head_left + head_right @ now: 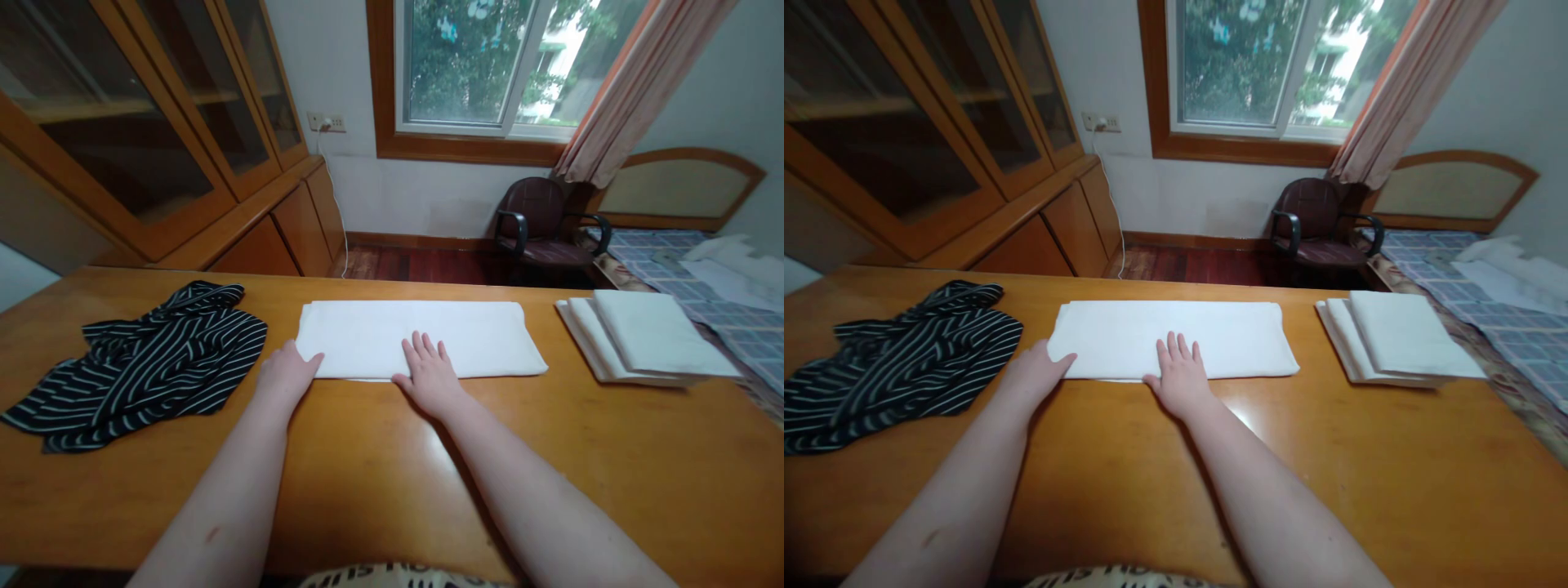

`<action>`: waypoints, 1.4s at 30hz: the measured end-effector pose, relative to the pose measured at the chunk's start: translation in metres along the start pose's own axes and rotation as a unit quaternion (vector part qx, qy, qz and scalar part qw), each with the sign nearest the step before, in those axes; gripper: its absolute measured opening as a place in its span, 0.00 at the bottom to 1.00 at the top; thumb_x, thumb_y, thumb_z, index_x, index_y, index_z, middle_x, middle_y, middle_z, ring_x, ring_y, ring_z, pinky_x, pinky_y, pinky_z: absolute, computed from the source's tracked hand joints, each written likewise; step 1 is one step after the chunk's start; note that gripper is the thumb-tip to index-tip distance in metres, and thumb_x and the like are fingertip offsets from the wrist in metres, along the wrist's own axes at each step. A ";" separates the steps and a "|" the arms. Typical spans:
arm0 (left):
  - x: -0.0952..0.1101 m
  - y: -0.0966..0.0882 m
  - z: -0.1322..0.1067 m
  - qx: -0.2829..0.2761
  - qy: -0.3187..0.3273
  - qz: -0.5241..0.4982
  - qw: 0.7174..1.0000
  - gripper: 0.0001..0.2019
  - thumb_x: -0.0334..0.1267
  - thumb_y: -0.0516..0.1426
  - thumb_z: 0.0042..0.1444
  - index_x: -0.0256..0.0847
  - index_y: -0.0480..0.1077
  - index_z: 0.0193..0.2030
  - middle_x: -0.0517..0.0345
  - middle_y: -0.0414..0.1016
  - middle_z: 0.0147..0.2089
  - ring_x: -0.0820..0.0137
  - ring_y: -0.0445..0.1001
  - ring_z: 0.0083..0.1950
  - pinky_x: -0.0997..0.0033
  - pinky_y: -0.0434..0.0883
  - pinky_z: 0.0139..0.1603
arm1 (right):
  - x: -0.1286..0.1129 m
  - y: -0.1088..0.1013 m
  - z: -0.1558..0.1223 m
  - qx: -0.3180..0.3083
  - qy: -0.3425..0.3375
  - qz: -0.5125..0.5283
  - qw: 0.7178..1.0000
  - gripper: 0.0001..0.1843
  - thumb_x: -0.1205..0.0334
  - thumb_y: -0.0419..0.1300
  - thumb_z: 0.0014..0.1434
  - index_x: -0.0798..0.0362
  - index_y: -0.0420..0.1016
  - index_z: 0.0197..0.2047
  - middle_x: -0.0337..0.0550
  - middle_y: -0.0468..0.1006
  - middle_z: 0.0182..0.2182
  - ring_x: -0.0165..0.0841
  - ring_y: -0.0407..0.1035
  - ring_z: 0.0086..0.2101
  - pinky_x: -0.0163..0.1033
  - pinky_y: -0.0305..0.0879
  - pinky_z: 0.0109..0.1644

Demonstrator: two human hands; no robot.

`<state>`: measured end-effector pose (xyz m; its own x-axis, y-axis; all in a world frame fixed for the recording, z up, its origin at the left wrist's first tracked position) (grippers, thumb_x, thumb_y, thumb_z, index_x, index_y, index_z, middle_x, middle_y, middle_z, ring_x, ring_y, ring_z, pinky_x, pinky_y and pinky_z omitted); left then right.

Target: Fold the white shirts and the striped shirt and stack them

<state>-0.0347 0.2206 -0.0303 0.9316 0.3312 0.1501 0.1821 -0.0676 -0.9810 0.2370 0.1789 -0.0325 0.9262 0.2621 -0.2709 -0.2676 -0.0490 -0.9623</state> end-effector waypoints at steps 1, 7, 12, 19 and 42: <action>-0.003 0.001 0.002 -0.007 -0.004 -0.043 0.999 0.26 0.52 0.55 0.50 0.33 0.68 0.50 0.36 0.74 0.48 0.46 0.72 0.50 0.52 0.70 0.47 | -0.005 0.005 -0.003 -0.003 -0.011 -0.010 1.000 0.39 0.42 0.48 0.62 0.57 0.51 0.68 0.57 0.47 0.67 0.48 0.41 0.66 0.59 0.36 0.65; -0.008 -0.003 -0.008 0.088 -0.088 -0.569 0.813 0.21 0.35 0.60 0.49 0.38 0.67 0.51 0.48 0.74 0.51 0.63 0.75 0.49 0.63 0.71 0.52 | -0.006 0.012 -0.005 0.002 -0.040 -0.038 0.998 0.39 0.42 0.44 0.63 0.59 0.48 0.69 0.54 0.45 0.68 0.46 0.38 0.66 0.57 0.31 0.67; 0.022 0.016 -0.024 0.065 -0.125 -0.841 0.522 0.19 0.23 0.56 0.50 0.36 0.69 0.50 0.49 0.76 0.49 0.67 0.74 0.51 0.67 0.70 0.55 | -0.014 0.010 -0.004 -0.014 -0.079 -0.025 0.996 0.44 0.37 0.47 0.60 0.59 0.48 0.69 0.53 0.45 0.68 0.45 0.37 0.66 0.56 0.29 0.67; 0.050 0.030 -0.031 -0.048 -0.109 -0.817 0.563 0.22 0.17 0.60 0.44 0.34 0.73 0.47 0.49 0.78 0.46 0.65 0.75 0.50 0.62 0.66 0.60 | -0.018 0.008 -0.004 -0.034 -0.092 0.011 0.995 0.43 0.37 0.49 0.59 0.56 0.50 0.68 0.51 0.49 0.67 0.44 0.40 0.66 0.59 0.29 0.67; 0.062 0.039 -0.040 -0.031 -0.077 -0.835 0.544 0.29 0.21 0.56 0.43 0.37 0.69 0.55 0.52 0.77 0.49 0.60 0.72 0.56 0.57 0.66 0.60 | -0.019 0.020 0.065 0.009 0.082 -0.017 0.996 0.35 0.49 0.43 0.64 0.57 0.46 0.69 0.53 0.44 0.68 0.45 0.37 0.66 0.60 0.29 0.65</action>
<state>0.0424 0.2004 -0.0543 -0.5855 0.0554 0.8088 0.7489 0.4189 0.5135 0.1971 0.2352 -0.0455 0.9652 0.1022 -0.2406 -0.2393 -0.0249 -0.9706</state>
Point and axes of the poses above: each hand's wrist, its own z-axis towards the middle knuckle, its own y-axis out of the palm, x = y × z, the point moved 8 cm from there along z, towards the middle knuckle
